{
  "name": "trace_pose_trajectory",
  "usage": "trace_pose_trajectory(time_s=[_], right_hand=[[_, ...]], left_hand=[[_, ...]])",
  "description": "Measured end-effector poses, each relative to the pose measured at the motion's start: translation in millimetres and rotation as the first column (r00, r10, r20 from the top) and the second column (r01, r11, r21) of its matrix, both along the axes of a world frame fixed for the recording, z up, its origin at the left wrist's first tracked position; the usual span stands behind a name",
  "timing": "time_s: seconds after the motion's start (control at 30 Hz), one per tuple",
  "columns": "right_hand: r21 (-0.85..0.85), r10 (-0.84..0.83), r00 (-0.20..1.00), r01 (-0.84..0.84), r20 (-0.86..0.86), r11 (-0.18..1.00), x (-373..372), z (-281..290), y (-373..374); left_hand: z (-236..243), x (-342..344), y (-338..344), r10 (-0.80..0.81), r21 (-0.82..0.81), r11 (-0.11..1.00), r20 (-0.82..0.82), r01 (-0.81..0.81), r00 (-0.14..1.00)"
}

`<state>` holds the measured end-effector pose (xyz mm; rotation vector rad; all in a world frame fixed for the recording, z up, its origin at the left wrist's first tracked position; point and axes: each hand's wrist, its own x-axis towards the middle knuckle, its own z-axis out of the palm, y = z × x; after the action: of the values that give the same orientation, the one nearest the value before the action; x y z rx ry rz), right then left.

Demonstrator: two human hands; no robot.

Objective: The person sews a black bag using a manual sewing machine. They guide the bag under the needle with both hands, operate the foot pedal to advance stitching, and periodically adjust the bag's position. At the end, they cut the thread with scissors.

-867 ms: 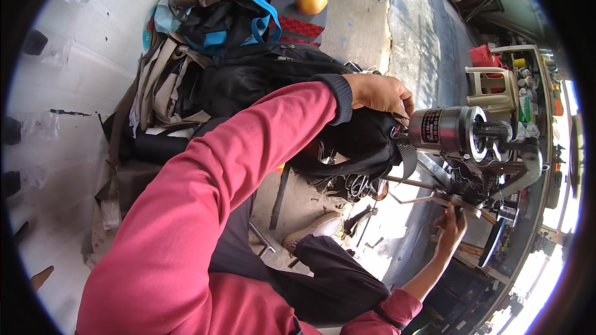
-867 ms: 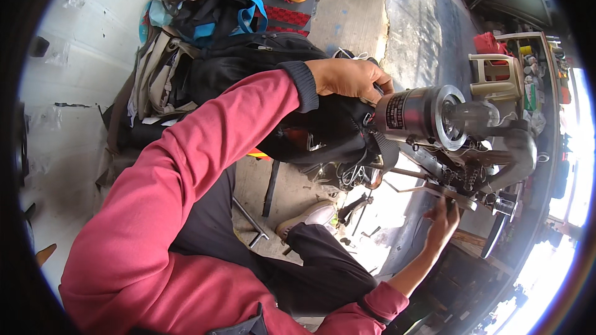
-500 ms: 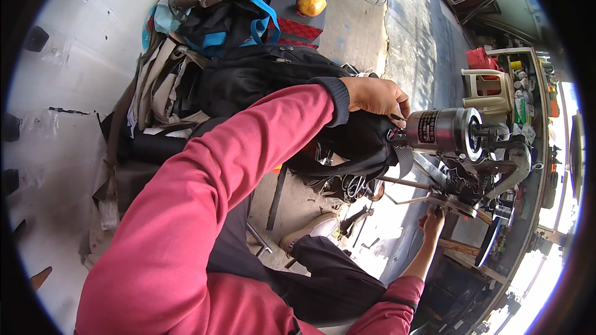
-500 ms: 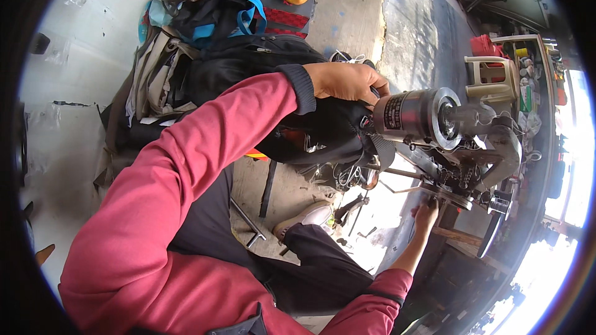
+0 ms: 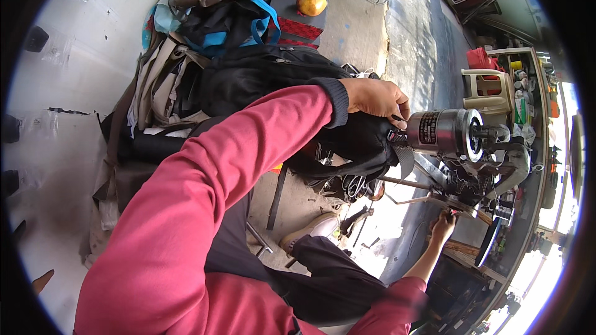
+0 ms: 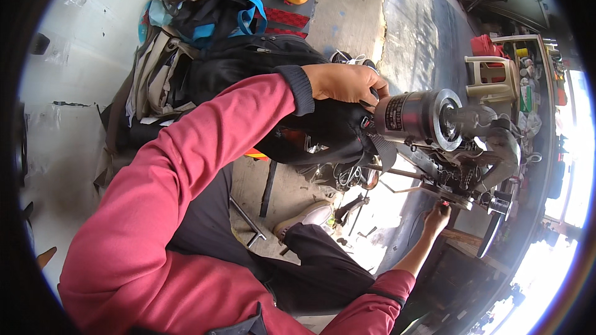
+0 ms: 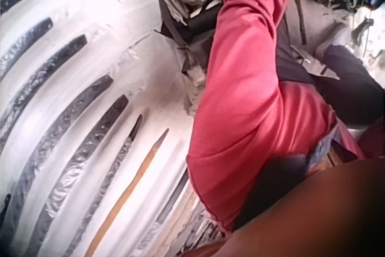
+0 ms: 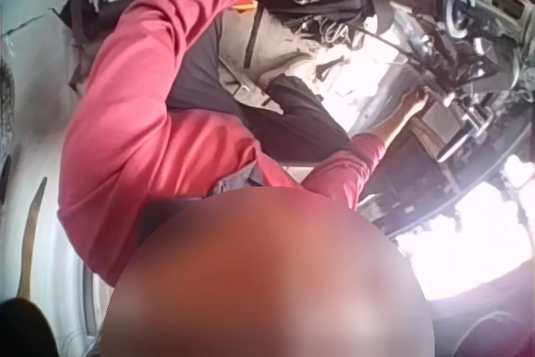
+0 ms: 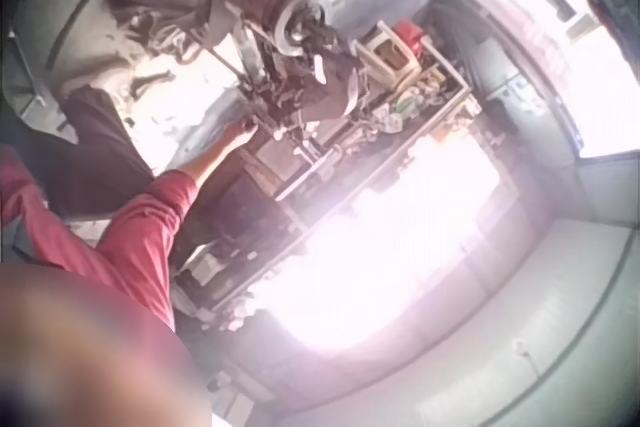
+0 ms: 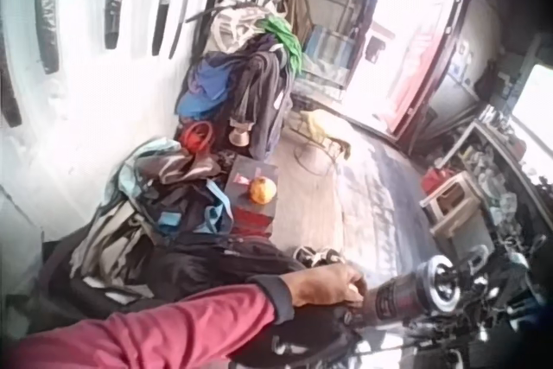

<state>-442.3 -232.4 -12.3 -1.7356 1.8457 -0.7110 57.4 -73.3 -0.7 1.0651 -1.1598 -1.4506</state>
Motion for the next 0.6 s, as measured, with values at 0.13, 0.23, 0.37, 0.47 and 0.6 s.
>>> trace_pose_trajectory(time_s=[0.13, 0.23, 0.37, 0.47, 0.6], right_hand=[[0.349, 0.241, 0.971, -0.224, -0.003, 0.91, 46.7, -14.1, 38.1], [0.216, 0.333, 0.937, -0.348, 0.104, 0.912, 60.9, 32.6, 57.4], [-0.226, 0.122, 0.992, -0.109, 0.044, 0.968, 31.7, 78.7, 38.1], [-0.231, -0.05, 0.999, 0.043, -0.022, 0.972, 2.3, 56.1, 6.4], [0.072, 0.008, 1.0, -0.007, -0.007, 0.997, 0.9, -8.4, 2.9]], left_hand=[[0.2, 0.4, 0.7, 0.001, -0.004, 1.0, 0.019, -0.001, 1.0], [0.4, 0.4, 0.6, 0.003, -0.006, 1.0, 0.033, -0.003, 0.999], [1.8, -0.5, 3.2, 0.009, 0.01, 1.0, 0.022, -0.009, 1.0], [2.9, -0.8, 6.5, 0.017, 0.014, 1.0, 0.008, -0.017, 1.0], [2.5, -0.7, 7.9, 0.028, -0.011, 1.0, 0.073, -0.027, 0.997]])
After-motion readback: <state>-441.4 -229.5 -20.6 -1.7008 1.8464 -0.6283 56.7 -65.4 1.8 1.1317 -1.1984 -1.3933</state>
